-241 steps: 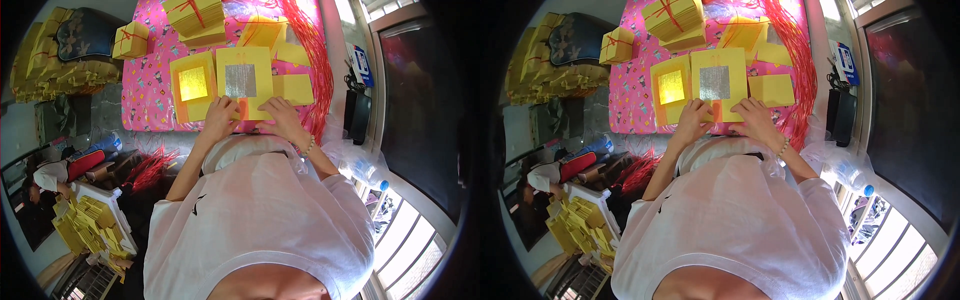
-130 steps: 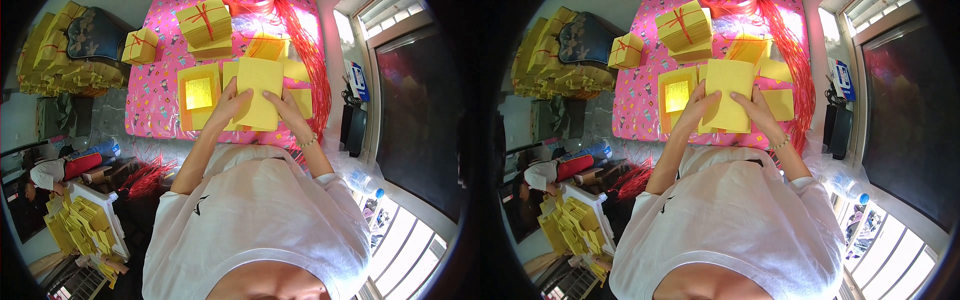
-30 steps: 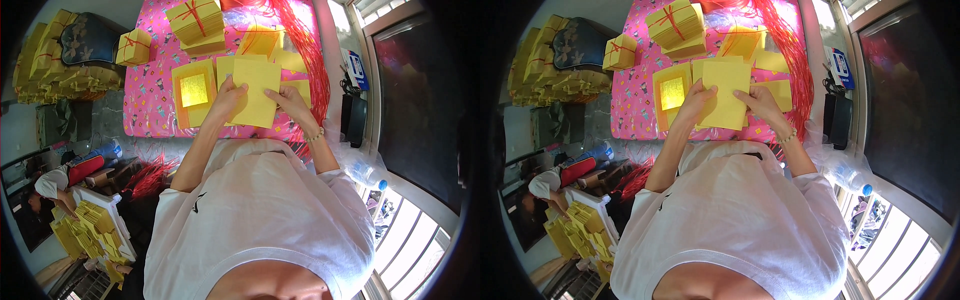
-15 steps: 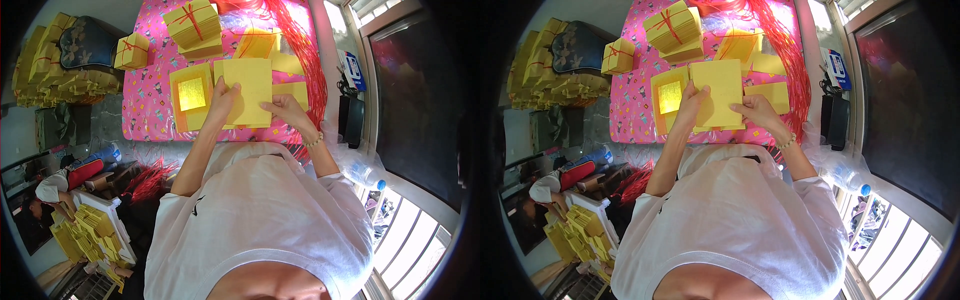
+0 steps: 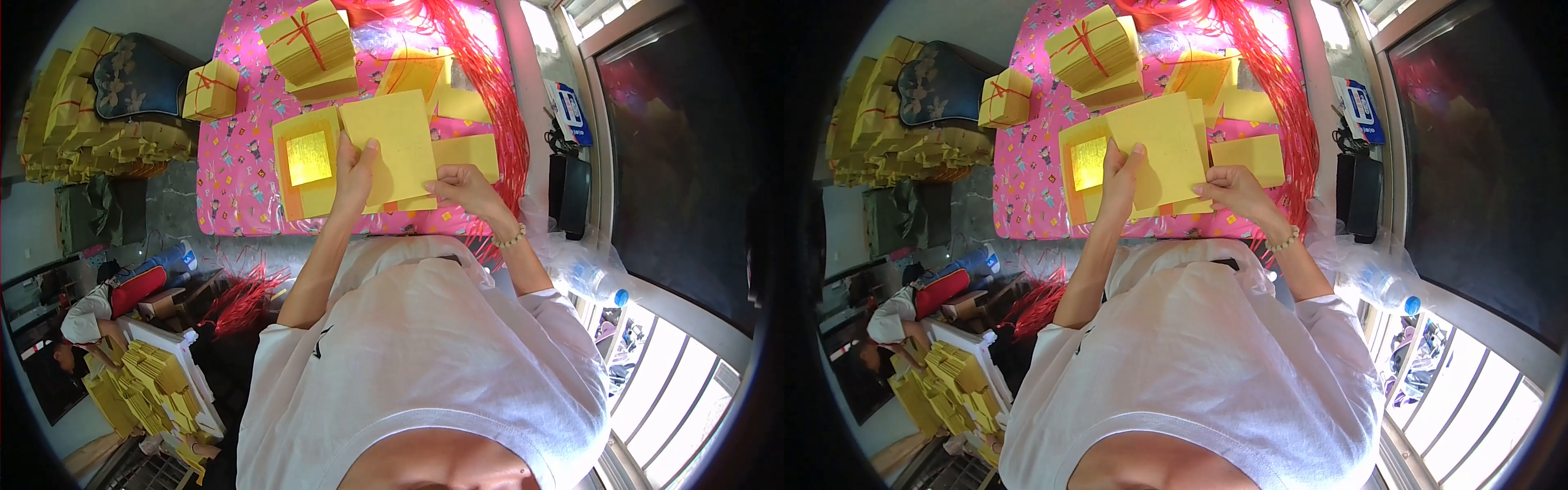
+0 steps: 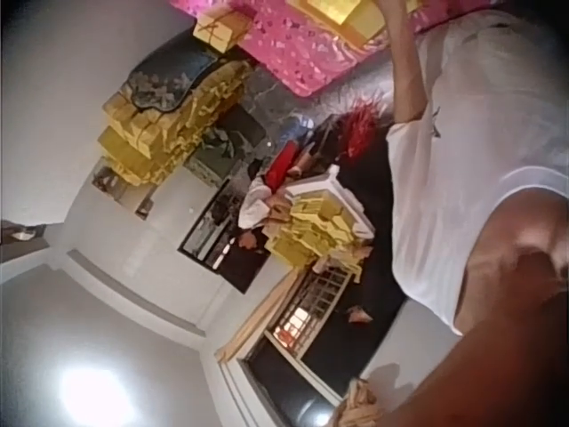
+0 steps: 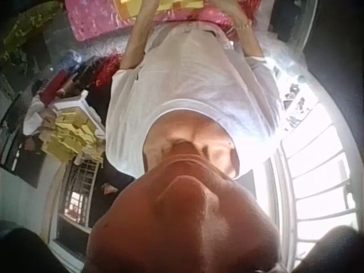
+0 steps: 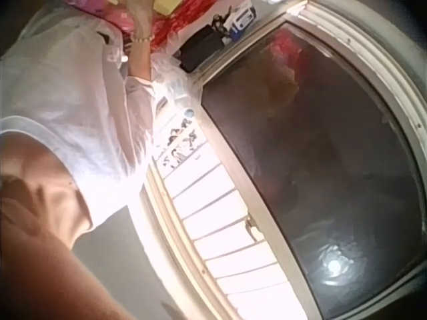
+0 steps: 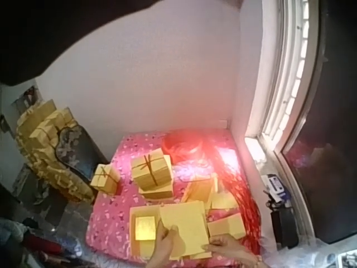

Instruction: Folding and stacking sheets of joss paper with foil centers.

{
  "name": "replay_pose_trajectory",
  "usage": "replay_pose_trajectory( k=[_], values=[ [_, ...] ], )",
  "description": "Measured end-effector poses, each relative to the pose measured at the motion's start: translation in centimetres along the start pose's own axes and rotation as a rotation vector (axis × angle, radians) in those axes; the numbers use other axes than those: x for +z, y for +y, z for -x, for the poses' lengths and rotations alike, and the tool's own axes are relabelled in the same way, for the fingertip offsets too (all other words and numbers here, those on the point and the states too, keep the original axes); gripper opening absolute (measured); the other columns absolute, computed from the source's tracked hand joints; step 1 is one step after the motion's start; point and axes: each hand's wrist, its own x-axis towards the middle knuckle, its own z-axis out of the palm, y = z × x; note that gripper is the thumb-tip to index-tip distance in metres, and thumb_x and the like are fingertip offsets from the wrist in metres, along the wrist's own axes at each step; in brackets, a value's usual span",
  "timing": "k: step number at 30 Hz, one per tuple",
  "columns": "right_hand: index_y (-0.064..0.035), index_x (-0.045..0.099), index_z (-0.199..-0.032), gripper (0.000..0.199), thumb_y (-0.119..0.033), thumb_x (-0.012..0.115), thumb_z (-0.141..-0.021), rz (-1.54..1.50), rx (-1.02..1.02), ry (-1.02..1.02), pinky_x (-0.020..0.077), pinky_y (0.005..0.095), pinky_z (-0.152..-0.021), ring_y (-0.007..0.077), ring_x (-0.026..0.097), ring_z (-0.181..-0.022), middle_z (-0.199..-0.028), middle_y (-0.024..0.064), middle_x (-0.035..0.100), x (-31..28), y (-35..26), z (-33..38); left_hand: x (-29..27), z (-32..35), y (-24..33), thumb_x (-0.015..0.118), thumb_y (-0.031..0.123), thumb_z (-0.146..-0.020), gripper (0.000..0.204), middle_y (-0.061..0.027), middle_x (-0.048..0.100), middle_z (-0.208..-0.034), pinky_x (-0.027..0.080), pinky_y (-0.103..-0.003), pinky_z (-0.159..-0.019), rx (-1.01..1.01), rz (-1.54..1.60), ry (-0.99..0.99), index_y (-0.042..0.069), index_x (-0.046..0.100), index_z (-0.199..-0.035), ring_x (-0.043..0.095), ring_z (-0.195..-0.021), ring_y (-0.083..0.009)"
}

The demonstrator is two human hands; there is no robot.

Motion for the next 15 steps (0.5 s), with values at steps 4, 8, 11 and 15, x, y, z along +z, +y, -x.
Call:
replay_pose_trajectory(
  k=[4,8,11,15],
  values=[
    [-0.0058,0.065,-0.087,0.021,-0.026,0.065,-0.09,-0.131,-0.03,0.132,0.047,0.0174,-0.058,0.0032,0.059,-0.068,-0.074,-0.003,0.064,-0.4,-1.5,-0.6,0.1,0.7,-0.2,0.049,0.007,-0.094,0.039,-0.0069,0.056,-0.116,0.043,-0.027,-0.088,0.039,-0.077,-0.155,0.003,0.039,-0.131,0.053,-0.105,-0.0131],
    [-0.007,0.065,-0.087,0.02,-0.027,0.063,-0.091,-0.047,-0.067,0.108,0.0476,0.0176,-0.06,0.003,0.059,-0.071,-0.075,-0.0031,0.063,-1.3,-0.7,-0.7,-0.1,1.1,-0.5,0.049,0.007,-0.094,0.043,-0.0073,0.055,-0.118,0.042,-0.026,-0.088,-0.004,-0.102,-0.213,0.002,0.036,-0.135,0.052,-0.105,-0.0126],
    [-0.0062,0.063,-0.096,0.018,-0.024,0.063,-0.091,-0.07,0.003,0.037,0.0477,0.0178,-0.061,0.0034,0.06,-0.075,-0.083,-0.0017,0.064,-1.3,-0.7,0.0,0.1,1.1,-0.5,0.051,0.008,-0.093,0.044,-0.0078,0.055,-0.118,0.043,-0.026,-0.087,-0.049,-0.136,-0.234,0.0,0.036,-0.134,0.053,-0.103,-0.0131],
    [-0.0045,0.056,-0.107,0.02,-0.014,0.062,-0.09,-0.148,-0.166,0.094,0.0513,0.021,-0.065,0.006,0.061,-0.081,-0.096,0.0005,0.063,-2.1,-0.9,0.6,0.1,0.9,-1.6,0.055,0.012,-0.092,0.045,-0.0093,0.057,-0.115,0.045,-0.028,-0.083,-0.147,-0.361,-0.352,0.0,0.038,-0.132,0.055,-0.1,-0.0145]
  ],
)
